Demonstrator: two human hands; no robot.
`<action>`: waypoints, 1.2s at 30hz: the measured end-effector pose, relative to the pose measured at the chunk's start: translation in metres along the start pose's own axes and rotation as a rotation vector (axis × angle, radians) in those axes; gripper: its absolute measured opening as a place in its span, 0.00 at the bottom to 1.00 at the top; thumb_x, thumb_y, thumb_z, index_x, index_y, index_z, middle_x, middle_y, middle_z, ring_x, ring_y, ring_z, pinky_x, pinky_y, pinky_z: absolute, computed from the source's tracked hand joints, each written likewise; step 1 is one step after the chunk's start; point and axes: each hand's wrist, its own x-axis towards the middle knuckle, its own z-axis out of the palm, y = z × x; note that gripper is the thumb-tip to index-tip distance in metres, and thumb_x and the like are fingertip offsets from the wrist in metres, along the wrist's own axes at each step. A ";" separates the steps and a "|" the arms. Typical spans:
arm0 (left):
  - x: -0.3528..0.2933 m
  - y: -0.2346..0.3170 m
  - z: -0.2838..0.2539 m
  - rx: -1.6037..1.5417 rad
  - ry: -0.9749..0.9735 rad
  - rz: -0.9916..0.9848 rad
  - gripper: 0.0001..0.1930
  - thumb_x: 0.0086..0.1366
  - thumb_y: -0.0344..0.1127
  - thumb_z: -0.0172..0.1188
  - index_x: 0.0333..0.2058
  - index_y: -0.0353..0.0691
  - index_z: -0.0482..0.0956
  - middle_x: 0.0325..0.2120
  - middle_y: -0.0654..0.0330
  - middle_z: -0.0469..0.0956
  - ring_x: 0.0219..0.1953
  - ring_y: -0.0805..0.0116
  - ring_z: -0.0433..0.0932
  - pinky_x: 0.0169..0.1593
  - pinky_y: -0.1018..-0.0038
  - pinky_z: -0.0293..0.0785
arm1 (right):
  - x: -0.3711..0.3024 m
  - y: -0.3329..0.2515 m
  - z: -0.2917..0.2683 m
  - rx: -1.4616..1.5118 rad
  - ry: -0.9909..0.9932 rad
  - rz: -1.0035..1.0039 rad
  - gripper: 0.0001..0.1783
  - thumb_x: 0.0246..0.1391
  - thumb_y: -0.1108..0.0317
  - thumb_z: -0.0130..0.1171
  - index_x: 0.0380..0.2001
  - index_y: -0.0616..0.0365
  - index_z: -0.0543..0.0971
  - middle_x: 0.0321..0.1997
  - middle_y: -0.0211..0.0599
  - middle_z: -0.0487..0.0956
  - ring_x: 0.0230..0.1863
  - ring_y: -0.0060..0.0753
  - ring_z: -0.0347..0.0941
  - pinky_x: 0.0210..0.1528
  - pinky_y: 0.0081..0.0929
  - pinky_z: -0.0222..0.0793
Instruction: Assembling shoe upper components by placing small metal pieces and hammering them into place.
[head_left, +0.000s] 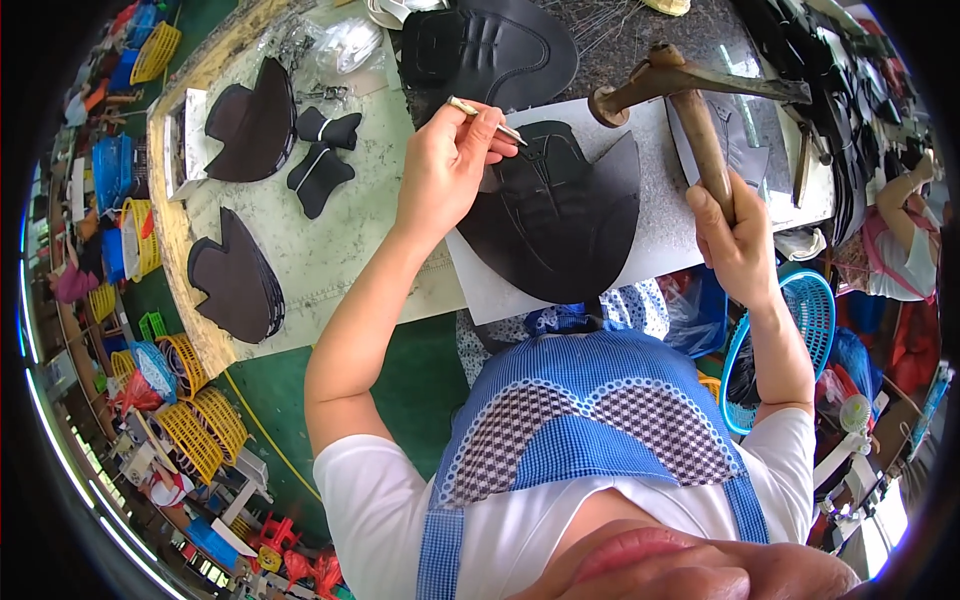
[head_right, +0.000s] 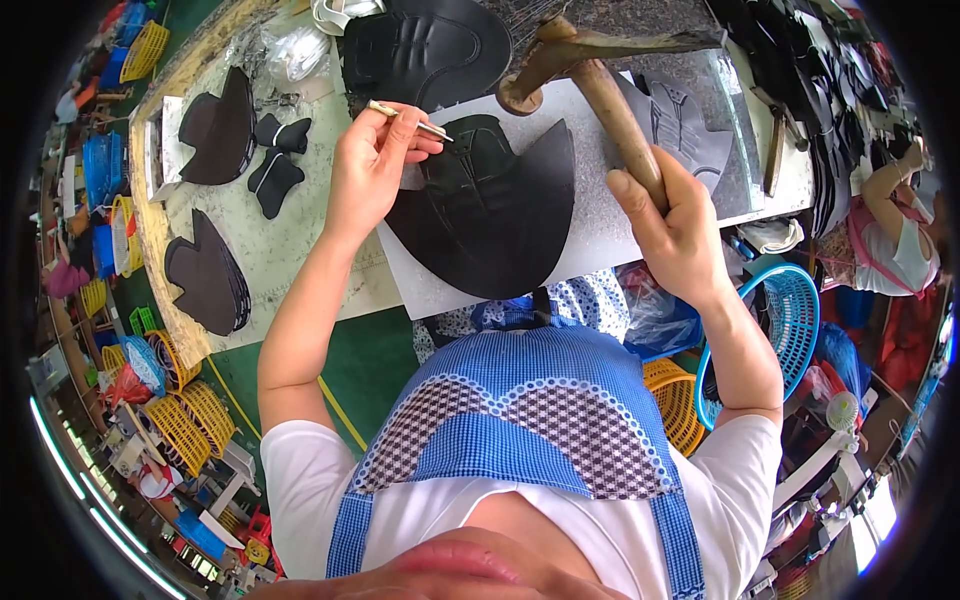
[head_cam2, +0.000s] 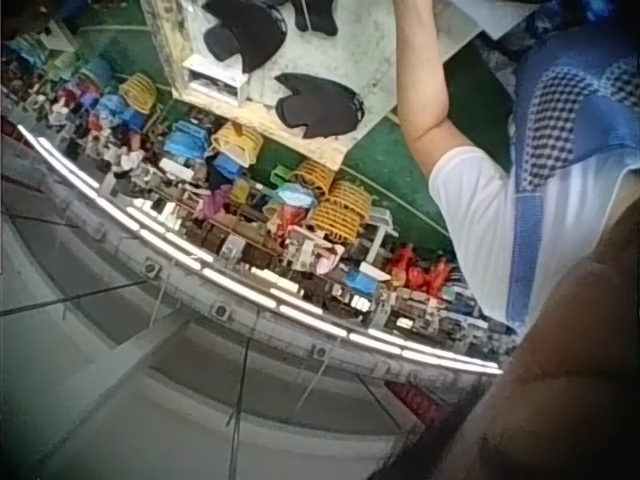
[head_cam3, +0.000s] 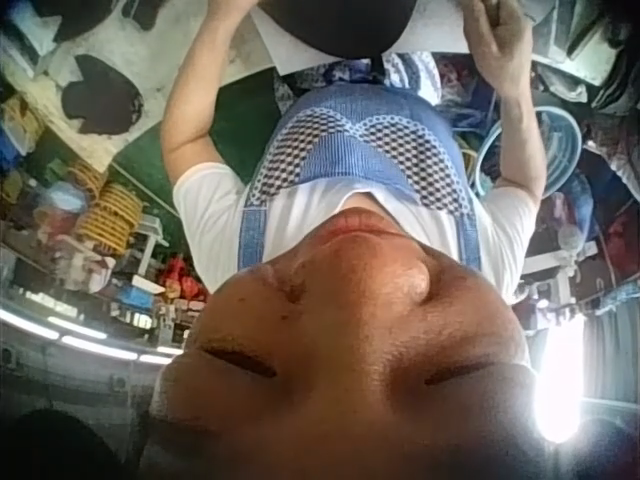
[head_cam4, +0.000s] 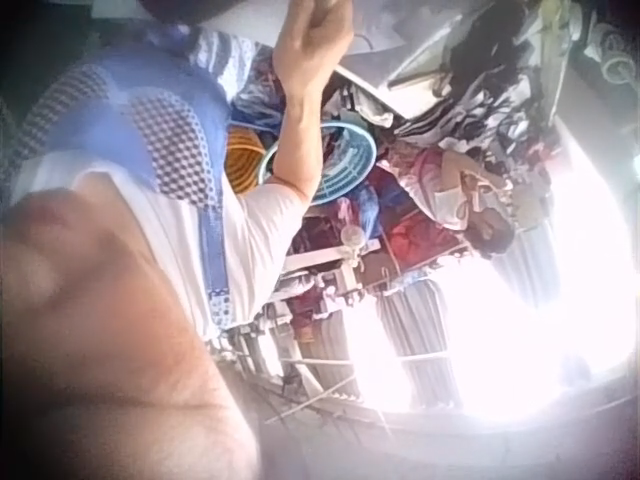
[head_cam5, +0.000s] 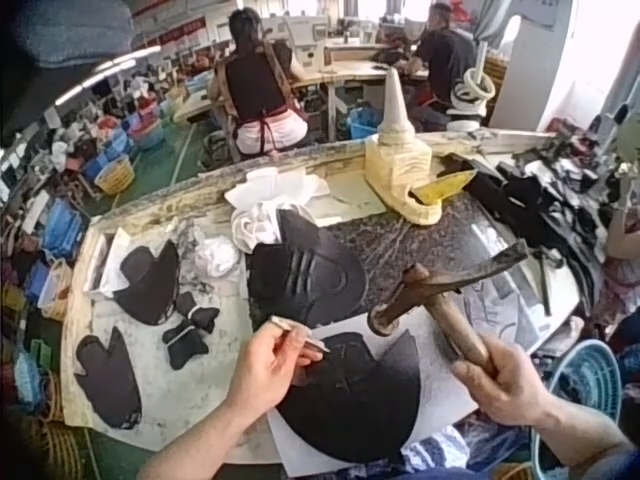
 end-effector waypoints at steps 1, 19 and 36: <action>0.000 -0.001 0.000 0.008 0.003 0.011 0.12 0.70 0.37 0.53 0.35 0.31 0.74 0.27 0.57 0.81 0.30 0.71 0.82 0.34 0.78 0.78 | 0.001 0.001 0.000 -0.023 -0.002 -0.033 0.17 0.62 0.57 0.57 0.33 0.62 0.72 0.17 0.25 0.65 0.20 0.15 0.58 0.21 0.21 0.54; 0.006 -0.002 0.002 0.008 0.016 -0.013 0.12 0.70 0.39 0.53 0.35 0.33 0.74 0.25 0.59 0.81 0.28 0.73 0.81 0.30 0.78 0.76 | 0.009 -0.017 0.013 0.025 0.017 -0.133 0.15 0.62 0.60 0.56 0.32 0.63 0.72 0.17 0.27 0.66 0.20 0.16 0.59 0.20 0.22 0.54; -0.005 0.014 0.020 1.038 0.008 0.713 0.09 0.66 0.38 0.56 0.32 0.39 0.71 0.26 0.61 0.79 0.23 0.65 0.80 0.22 0.73 0.74 | 0.008 -0.030 0.017 -0.106 -0.043 -0.366 0.11 0.58 0.67 0.59 0.29 0.63 0.72 0.17 0.34 0.72 0.17 0.22 0.65 0.20 0.25 0.58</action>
